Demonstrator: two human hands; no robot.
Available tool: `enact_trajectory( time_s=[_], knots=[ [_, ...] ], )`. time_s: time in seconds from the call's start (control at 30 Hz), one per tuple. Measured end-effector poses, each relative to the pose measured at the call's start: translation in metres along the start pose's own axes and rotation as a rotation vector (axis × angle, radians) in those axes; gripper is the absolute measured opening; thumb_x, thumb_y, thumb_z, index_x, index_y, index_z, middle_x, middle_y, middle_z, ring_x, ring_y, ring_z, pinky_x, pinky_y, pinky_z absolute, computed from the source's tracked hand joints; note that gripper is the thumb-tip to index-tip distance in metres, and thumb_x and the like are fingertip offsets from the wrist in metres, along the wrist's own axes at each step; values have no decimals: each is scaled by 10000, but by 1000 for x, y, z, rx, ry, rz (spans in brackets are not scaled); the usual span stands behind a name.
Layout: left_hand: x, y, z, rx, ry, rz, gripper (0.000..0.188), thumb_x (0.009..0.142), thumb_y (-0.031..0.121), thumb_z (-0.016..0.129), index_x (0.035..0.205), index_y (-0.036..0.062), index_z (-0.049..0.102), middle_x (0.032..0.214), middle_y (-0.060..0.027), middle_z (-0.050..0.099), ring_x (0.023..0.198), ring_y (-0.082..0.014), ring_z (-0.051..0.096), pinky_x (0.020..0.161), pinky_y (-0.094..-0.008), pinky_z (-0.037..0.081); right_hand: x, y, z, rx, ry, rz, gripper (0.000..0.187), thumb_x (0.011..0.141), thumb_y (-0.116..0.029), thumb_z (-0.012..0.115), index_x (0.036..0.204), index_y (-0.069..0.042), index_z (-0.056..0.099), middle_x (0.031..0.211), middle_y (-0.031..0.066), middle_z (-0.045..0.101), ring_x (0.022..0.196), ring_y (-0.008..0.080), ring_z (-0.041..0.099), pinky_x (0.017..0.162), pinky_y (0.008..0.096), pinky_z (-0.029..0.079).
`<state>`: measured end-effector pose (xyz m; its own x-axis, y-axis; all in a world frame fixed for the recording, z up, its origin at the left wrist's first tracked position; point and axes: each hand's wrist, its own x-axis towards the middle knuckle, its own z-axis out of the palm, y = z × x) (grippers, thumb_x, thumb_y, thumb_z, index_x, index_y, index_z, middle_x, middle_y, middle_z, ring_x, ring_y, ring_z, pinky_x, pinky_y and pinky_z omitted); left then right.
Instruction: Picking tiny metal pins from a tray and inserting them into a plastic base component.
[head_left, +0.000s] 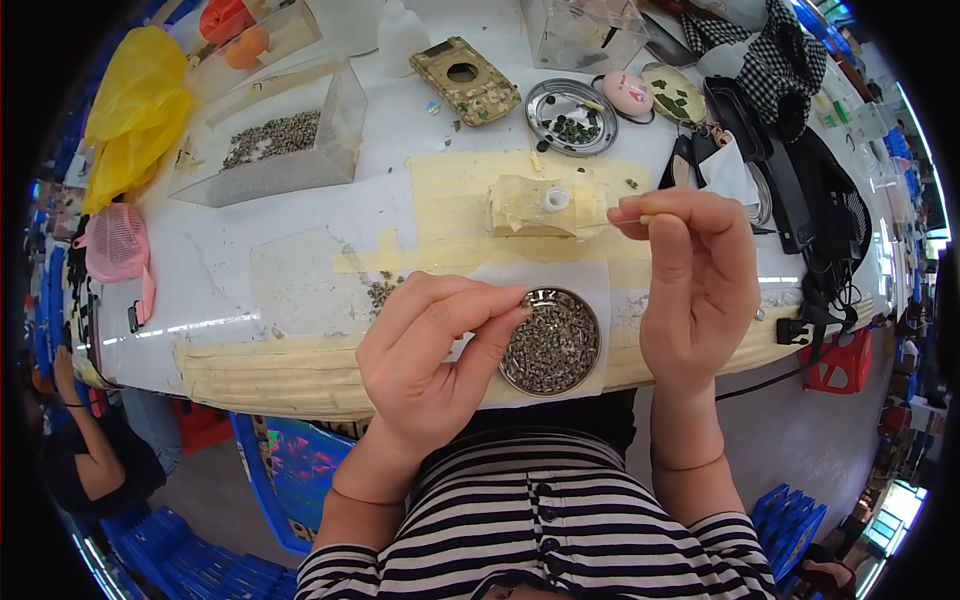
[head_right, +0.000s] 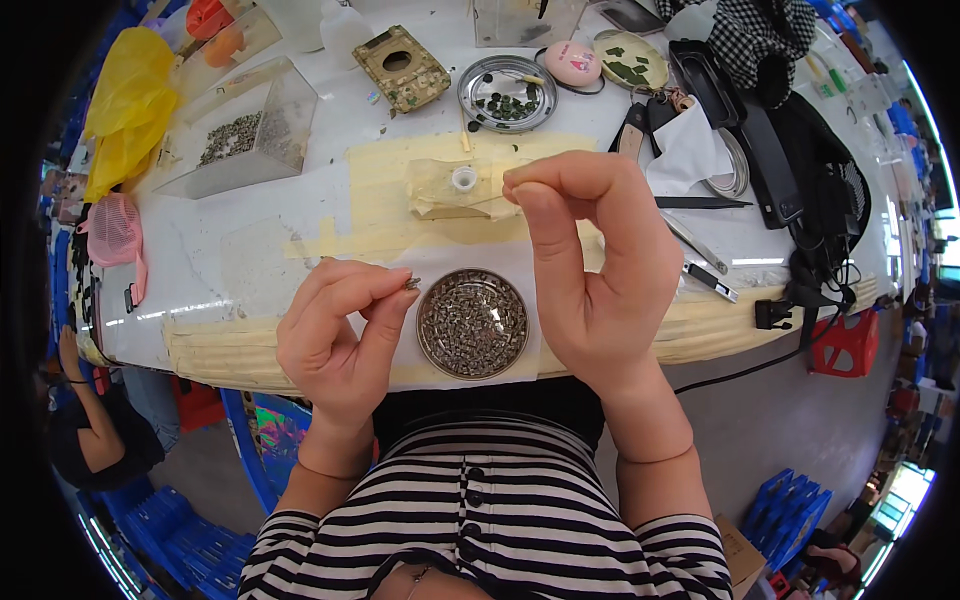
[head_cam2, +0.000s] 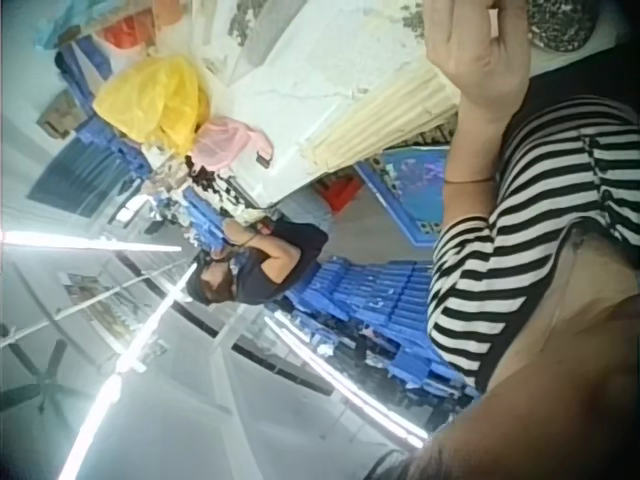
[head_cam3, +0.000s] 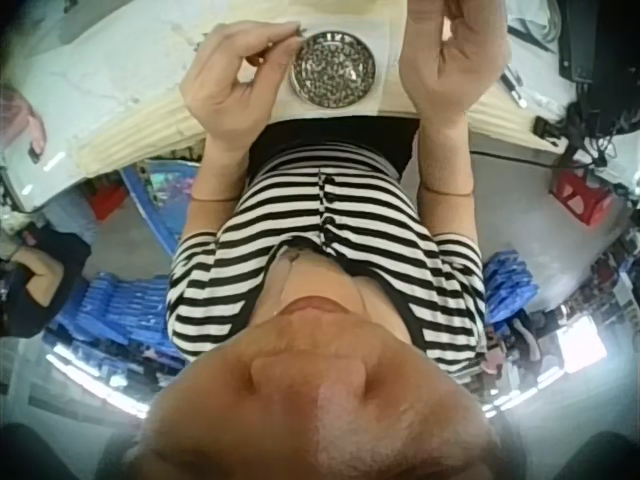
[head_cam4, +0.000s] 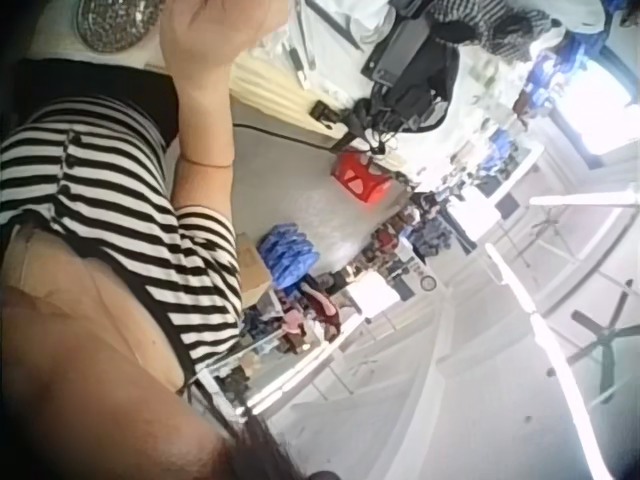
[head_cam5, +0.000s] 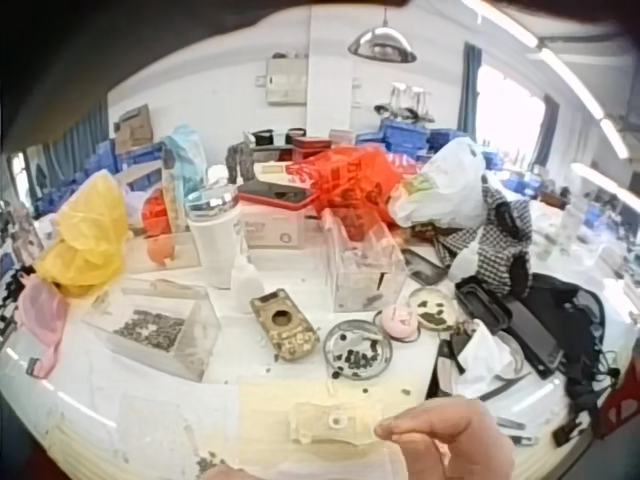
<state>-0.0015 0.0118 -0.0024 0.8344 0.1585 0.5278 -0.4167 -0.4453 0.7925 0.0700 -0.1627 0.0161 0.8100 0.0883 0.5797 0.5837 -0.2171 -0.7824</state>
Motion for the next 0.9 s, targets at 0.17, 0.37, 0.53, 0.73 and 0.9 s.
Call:
enact_trajectory(
  time_s=[0.17, 0.37, 0.53, 0.73, 0.9],
  knots=[
    [-1, -1, 0, -25, 34, 14, 218, 735, -78, 771, 936, -8, 722, 817, -91, 660, 686, -174, 610, 584, -260, 483, 23, 5, 6, -394, -115, -311, 68, 838, -22, 682, 889, -16, 636, 855, 89, 635, 759, 274, 583, 665, 330, 478],
    [-4, -5, -3, -103, 70, 47, 245, 732, -73, 775, 959, 7, 729, 850, -82, 653, 709, -176, 606, 605, -262, 486, 10, -5, 3, -540, -85, -338, 200, 814, -94, 721, 1000, -31, 684, 896, 98, 611, 804, 269, 541, 700, 346, 445],
    [-3, -6, -3, -30, 67, 149, 282, 717, -62, 789, 979, 19, 724, 867, -74, 651, 733, -186, 599, 618, -273, 478, -9, -25, 4, 54, -418, 86, 117, 802, -67, 740, 912, -34, 713, 812, 70, 616, 769, 232, 538, 692, 318, 433],
    [-4, -3, 1, 78, 93, 200, 202, 753, -80, 747, 934, 0, 706, 852, -82, 633, 740, -185, 588, 638, -267, 463, -20, -28, 12, -114, -292, -46, 131, 767, -30, 758, 891, -33, 718, 790, 76, 616, 718, 222, 541, 670, 287, 435],
    [-4, -4, -3, 43, 64, 253, 290, 702, -50, 798, 972, 27, 727, 863, -64, 654, 734, -197, 604, 615, -283, 475, -25, -20, 7, 367, -387, 340, 65, 865, -32, 696, 919, 3, 685, 810, 15, 605, 749, 98, 535, 657, 244, 425]
  ],
)
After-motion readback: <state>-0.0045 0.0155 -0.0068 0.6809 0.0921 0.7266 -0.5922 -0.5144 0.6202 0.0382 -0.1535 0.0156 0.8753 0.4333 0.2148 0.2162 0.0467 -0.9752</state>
